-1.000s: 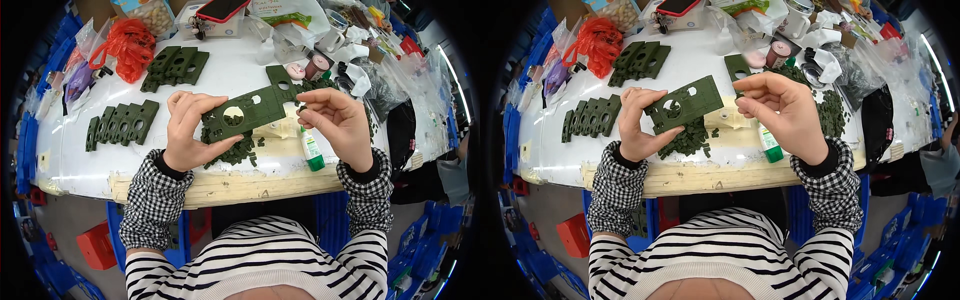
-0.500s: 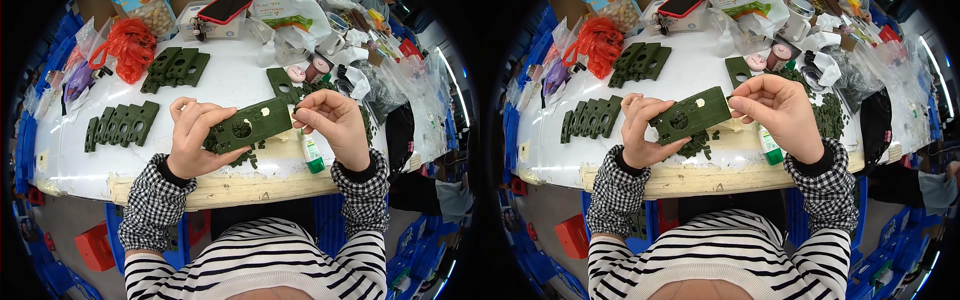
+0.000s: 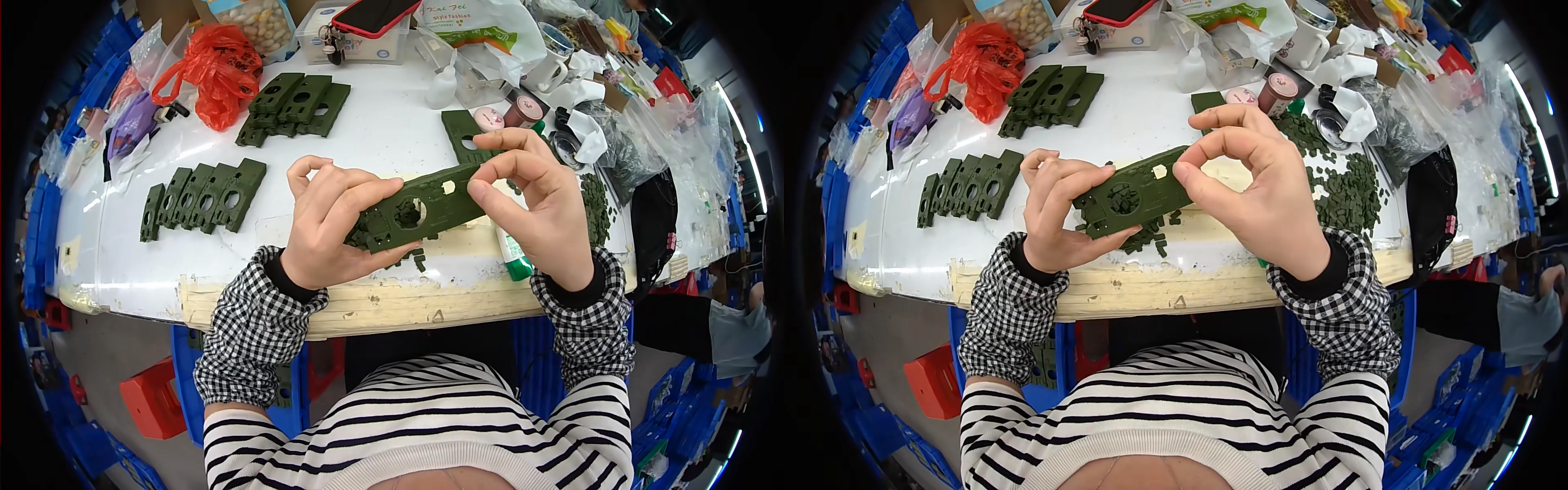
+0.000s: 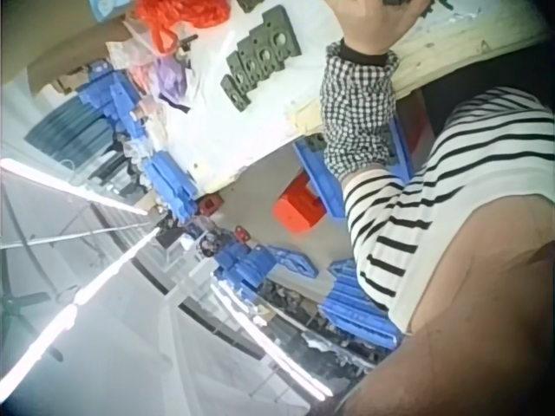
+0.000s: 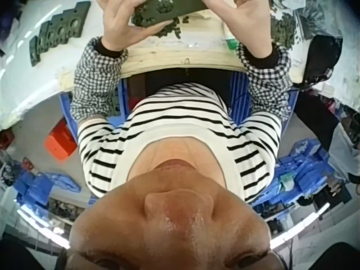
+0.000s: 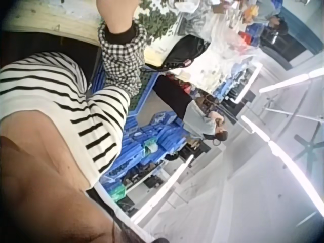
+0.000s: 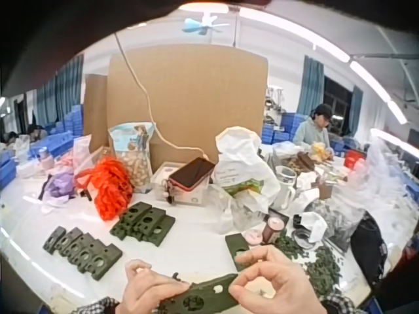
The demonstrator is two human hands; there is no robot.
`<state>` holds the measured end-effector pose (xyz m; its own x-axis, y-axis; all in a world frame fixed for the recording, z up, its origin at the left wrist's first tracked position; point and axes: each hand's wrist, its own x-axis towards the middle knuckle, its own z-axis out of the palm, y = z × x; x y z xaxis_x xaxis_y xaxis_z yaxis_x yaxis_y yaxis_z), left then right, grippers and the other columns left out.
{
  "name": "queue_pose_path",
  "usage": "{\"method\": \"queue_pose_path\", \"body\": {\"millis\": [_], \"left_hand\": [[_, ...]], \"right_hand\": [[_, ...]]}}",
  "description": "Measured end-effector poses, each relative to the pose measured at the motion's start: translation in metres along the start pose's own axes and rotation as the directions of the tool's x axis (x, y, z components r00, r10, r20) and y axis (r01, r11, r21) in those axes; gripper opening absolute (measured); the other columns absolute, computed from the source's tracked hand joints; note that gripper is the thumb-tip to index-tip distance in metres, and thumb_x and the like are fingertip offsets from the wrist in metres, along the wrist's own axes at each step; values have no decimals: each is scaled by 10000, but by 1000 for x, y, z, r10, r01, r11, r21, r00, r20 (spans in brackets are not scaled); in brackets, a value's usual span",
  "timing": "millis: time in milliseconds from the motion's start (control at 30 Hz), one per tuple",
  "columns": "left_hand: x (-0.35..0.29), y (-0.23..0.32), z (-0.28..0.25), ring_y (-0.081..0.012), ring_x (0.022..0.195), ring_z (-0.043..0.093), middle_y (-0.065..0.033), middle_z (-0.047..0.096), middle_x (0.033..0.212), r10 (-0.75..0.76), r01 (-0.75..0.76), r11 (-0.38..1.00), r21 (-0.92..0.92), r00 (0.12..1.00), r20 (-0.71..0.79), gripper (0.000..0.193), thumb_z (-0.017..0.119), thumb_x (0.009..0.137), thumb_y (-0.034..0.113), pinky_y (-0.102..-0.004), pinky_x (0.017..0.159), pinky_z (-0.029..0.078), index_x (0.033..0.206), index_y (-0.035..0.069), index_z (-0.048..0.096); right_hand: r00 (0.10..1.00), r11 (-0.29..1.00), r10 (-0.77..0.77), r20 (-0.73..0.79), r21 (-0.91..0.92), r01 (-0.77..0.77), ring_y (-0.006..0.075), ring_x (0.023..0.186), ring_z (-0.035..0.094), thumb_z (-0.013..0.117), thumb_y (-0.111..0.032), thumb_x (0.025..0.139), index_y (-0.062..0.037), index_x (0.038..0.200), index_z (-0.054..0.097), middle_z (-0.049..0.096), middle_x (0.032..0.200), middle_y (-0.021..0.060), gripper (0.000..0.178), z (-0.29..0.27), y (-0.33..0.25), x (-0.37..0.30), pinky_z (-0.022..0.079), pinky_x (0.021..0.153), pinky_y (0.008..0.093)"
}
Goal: Assembling toy tank models by gluing small white circular components onto green tank bodies.
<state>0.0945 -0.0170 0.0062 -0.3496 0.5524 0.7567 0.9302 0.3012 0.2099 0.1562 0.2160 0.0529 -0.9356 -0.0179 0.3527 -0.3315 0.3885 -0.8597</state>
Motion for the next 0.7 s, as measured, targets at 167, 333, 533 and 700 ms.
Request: {"method": "queue_pose_path", "body": {"millis": [167, 333, 533, 700], "left_hand": [[0, 1, 0, -162, 814, 559, -19, 609, 914, -3, 3, 1000, 9, 1000, -3, 596, 863, 574, 269, -415, 862, 299, 1064, 75, 584], [0, 3, 2, -135, 795, 550, 9, 597, 892, -27, 27, 1000, -1, 999, -28, 588, 859, 587, 319, -412, 886, 289, 1075, 118, 600], [1, 3, 0, -136, 803, 548, 9, 594, 901, -34, 34, 999, 5, 999, -13, 590, 859, 590, 315, -417, 895, 289, 1080, 113, 600], [2, 4, -1, -135, 803, 546, 10, 596, 900, -39, 39, 999, 4, 999, -15, 581, 858, 594, 317, -416, 892, 291, 1074, 113, 603]], "right_hand": [[999, 998, -45, -18, -34, 45, 234, 1005, 543, 697, -114, 734, -15, 780, 655, 579, 1025, 135, 116, 8, -1, -1, 392, 916, 358], [998, 998, -59, -23, -30, 58, 201, 949, 552, 693, -114, 740, -16, 771, 650, 580, 989, 108, 111, 12, 3, -1, 415, 863, 329], [1000, 999, -23, -17, 33, 24, 147, 851, 541, 688, -106, 743, -7, 773, 646, 579, 952, 79, 112, 13, 4, 1, 434, 766, 270], [1000, 999, -28, -7, 24, 28, 146, 843, 539, 683, -102, 743, -1, 772, 642, 579, 949, 79, 113, 13, 2, 3, 435, 757, 267]]}}
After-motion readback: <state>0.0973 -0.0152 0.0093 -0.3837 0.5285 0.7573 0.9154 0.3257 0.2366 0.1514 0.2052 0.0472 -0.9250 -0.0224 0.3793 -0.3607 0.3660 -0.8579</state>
